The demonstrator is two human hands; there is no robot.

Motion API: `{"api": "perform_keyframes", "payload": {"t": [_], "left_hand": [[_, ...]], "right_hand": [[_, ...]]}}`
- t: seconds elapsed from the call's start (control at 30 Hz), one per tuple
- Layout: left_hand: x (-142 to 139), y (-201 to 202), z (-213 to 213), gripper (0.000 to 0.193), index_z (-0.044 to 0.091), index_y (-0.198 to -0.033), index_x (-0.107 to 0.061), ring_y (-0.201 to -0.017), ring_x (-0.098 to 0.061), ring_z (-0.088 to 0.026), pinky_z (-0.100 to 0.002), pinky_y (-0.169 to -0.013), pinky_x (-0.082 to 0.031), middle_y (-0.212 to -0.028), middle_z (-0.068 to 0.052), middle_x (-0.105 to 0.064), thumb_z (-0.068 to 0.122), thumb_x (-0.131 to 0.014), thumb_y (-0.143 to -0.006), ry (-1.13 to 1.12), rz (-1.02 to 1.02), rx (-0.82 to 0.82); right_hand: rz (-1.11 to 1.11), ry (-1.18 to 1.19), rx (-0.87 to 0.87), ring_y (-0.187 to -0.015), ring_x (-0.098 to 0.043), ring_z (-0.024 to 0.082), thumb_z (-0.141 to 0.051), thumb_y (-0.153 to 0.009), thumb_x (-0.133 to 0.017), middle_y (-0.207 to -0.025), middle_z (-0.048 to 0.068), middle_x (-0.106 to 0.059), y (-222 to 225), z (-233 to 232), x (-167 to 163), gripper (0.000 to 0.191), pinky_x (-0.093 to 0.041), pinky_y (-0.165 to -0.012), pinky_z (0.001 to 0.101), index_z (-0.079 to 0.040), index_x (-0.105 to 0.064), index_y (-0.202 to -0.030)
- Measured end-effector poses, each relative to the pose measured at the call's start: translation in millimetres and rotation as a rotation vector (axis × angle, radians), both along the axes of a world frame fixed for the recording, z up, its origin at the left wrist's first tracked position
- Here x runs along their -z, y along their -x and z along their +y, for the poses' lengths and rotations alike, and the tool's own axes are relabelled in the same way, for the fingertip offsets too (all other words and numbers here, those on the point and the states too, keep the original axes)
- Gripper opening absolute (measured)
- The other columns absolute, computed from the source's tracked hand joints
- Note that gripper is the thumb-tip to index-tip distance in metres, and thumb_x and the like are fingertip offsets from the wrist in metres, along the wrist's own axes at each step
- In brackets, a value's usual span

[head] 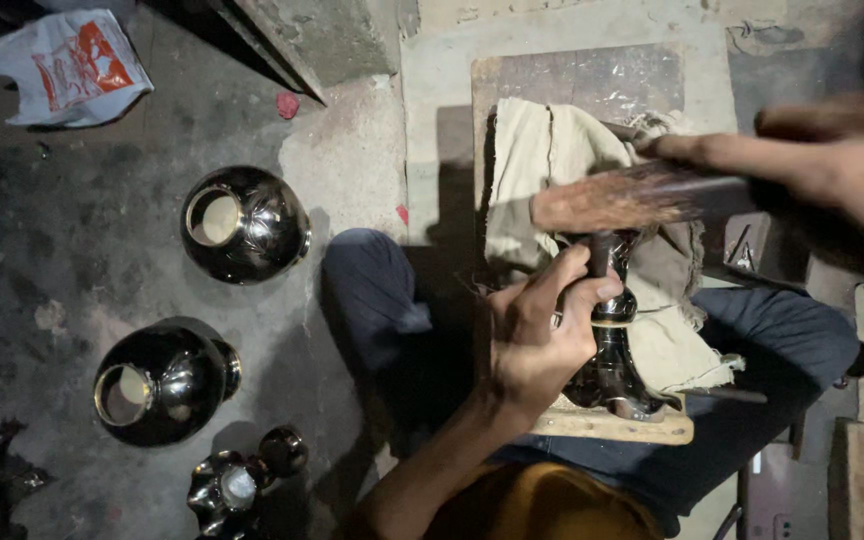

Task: The person holds a dark metal object on a wooden block and repeatedly strikes it with a wooden mallet. They rotate the object to work different areas while maintaining a steady rhythm.

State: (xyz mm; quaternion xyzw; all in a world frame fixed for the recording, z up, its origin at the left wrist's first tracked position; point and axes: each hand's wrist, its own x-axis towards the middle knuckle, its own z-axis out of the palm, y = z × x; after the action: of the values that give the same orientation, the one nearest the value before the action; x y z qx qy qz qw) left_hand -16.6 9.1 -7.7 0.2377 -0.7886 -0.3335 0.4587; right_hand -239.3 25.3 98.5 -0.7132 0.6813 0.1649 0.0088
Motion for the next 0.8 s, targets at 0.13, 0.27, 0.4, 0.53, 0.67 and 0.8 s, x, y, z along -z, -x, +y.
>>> {"api": "perform_keyframes", "payload": {"t": [0.13,0.27,0.4,0.53,0.67,0.8], "left_hand": [[-3,0,-5,0.026,-0.001,-0.118,-0.06,-0.088,-0.078,-0.028,-0.035,-0.071,-0.062,-0.117,-0.013,-0.072,-0.006,-0.075,-0.098,0.03,0.13,0.015],[-7,-5,-6,0.022,0.004,-0.116,-0.064,-0.082,-0.076,-0.025,-0.032,-0.066,-0.059,-0.118,-0.014,-0.073,-0.004,-0.074,-0.097,-0.014,0.032,0.072],[-5,-1,-9,0.019,0.005,-0.114,-0.068,-0.075,-0.077,-0.018,-0.032,-0.062,-0.06,-0.099,-0.01,-0.077,0.006,-0.074,-0.096,-0.359,-0.157,0.072],[7,7,-25,0.015,0.009,-0.107,-0.075,-0.069,-0.074,-0.017,-0.031,-0.059,-0.058,-0.093,-0.009,-0.079,0.007,-0.072,-0.093,-0.236,-0.231,0.162],[15,11,-36,0.021,0.005,-0.114,-0.073,-0.072,-0.076,-0.016,-0.028,-0.058,-0.059,-0.097,-0.01,-0.079,0.006,-0.073,-0.093,-0.23,-0.181,0.325],[16,10,-41,0.028,0.001,-0.121,-0.07,-0.076,-0.076,-0.016,-0.026,-0.061,-0.062,-0.101,-0.012,-0.078,0.006,-0.073,-0.094,-0.185,-0.179,0.405]], "right_hand": [[-0.123,-0.117,0.163,-0.092,-0.077,0.018,-0.015,-0.094,-0.06,-0.115,0.005,-0.07,7,10,8,0.074,-0.063,-0.086,0.0305,-0.033,-0.033,-0.161],[-0.529,0.154,0.171,-0.092,-0.076,0.021,0.007,-0.082,-0.062,-0.113,0.012,-0.07,10,17,5,0.083,-0.063,-0.087,0.0354,-0.017,-0.045,-0.159],[-0.28,-0.2,0.35,-0.093,-0.077,0.013,0.0,-0.09,-0.057,-0.124,0.0,-0.068,6,19,-4,0.079,-0.066,-0.089,0.0267,-0.031,-0.037,-0.16],[-0.983,0.337,0.389,-0.106,-0.07,0.02,0.012,-0.086,-0.054,-0.127,0.011,-0.064,9,32,10,0.077,-0.061,-0.094,0.0314,-0.013,-0.04,-0.157],[-0.638,0.179,0.19,-0.107,-0.073,0.024,0.007,-0.075,-0.068,-0.125,0.013,-0.07,40,55,50,0.068,-0.058,-0.095,0.0385,-0.01,-0.059,-0.14],[-0.937,0.204,0.464,-0.11,-0.071,0.026,0.015,-0.079,-0.062,-0.116,0.015,-0.067,71,87,89,0.054,-0.06,-0.098,0.0414,-0.004,-0.058,-0.13]]}}
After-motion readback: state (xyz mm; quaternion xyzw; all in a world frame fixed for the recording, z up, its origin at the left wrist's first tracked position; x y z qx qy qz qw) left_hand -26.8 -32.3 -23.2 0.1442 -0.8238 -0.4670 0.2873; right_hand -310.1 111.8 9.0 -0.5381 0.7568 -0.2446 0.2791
